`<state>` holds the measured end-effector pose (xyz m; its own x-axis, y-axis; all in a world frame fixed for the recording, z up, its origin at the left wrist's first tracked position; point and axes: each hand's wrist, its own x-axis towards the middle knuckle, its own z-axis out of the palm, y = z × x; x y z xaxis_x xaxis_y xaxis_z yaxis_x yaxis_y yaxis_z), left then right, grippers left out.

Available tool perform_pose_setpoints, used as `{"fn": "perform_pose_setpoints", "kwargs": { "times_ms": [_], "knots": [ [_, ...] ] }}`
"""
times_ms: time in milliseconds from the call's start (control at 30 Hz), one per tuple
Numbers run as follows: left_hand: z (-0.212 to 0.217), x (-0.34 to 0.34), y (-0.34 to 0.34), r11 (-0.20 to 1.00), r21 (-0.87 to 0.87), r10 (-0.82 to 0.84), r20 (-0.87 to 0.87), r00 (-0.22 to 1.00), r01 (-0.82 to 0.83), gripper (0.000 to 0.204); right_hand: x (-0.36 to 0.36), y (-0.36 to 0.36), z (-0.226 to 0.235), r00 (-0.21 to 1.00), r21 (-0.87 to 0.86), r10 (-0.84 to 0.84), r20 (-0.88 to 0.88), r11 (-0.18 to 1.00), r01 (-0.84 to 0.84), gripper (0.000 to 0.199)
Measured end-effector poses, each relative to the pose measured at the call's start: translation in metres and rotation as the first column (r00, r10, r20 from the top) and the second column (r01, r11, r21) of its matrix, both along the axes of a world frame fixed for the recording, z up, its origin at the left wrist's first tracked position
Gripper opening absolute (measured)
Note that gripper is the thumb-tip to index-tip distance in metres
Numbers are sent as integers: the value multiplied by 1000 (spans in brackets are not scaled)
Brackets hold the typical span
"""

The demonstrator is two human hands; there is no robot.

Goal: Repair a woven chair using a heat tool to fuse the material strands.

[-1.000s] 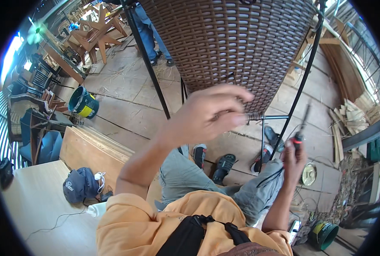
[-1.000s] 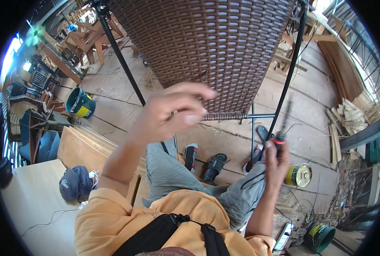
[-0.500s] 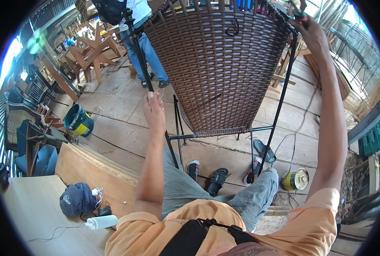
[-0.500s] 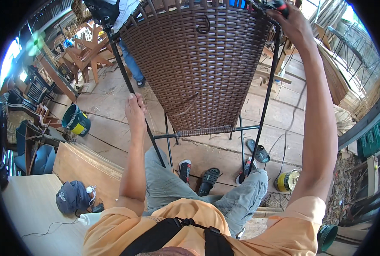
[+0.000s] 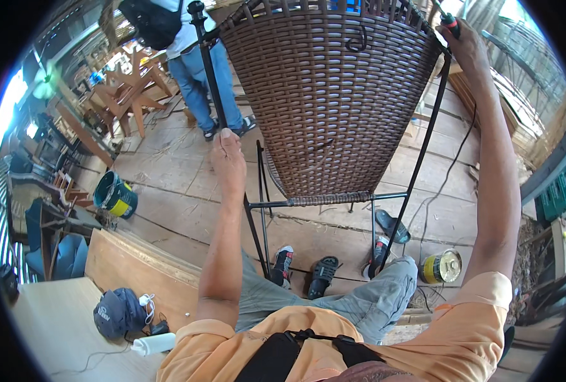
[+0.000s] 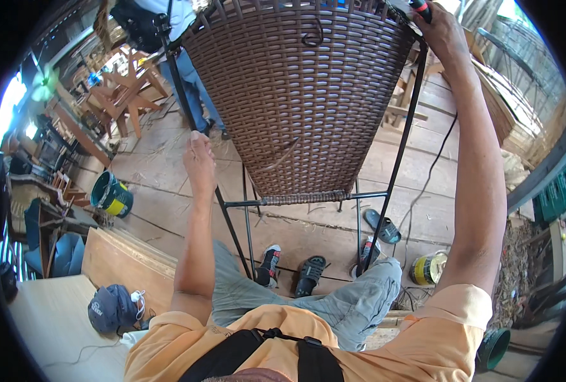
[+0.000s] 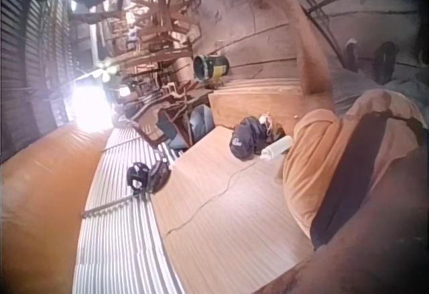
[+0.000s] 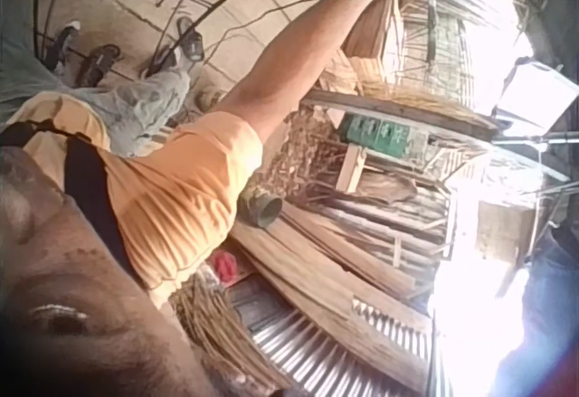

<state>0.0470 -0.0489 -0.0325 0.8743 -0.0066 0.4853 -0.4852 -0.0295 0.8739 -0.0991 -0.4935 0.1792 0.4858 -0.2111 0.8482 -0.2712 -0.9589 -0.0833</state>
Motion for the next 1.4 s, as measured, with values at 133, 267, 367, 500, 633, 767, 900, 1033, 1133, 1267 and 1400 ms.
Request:
{"fn": "perform_pose_setpoints", "kwargs": {
  "times_ms": [133,267,367,500,633,767,900,1033,1133,1267,1400],
  "knots": [
    [12,11,-29,994,111,-27,110,994,15,43,-38,-39,-4,986,48,-148,77,988,145,39],
    [28,21,-61,983,166,-106,182,978,76,44,-81,-65,-14,983,88,105,147,989,-119,22],
    [39,19,-79,974,127,-199,85,976,187,43,-109,-82,-30,980,116,60,189,990,-83,19],
    [44,2,-84,939,48,-340,-7,940,340,39,-128,-72,-50,962,152,20,272,986,-64,23],
    [35,-17,-63,951,-23,-310,-86,947,309,34,-125,-61,-53,943,223,59,328,965,-138,26],
    [24,-24,-28,968,47,-244,-74,967,248,36,-107,-34,-48,894,211,235,383,919,-332,30],
    [21,-43,-8,940,-15,-341,-8,940,341,37,-94,-19,-43,855,303,294,428,844,-442,32],
    [14,-46,18,946,-54,-323,-28,946,321,38,-66,-1,-41,824,244,343,451,841,-483,28],
    [13,-49,27,952,-136,-292,-130,948,275,38,-52,12,-37,841,284,321,435,838,-467,27],
    [22,-68,20,977,-26,208,365,908,-214,35,-49,34,-31,835,315,365,412,802,-507,30],
    [41,-69,13,996,-91,30,489,872,16,35,-36,27,-28,852,307,370,370,817,-488,32]
  ]
}}
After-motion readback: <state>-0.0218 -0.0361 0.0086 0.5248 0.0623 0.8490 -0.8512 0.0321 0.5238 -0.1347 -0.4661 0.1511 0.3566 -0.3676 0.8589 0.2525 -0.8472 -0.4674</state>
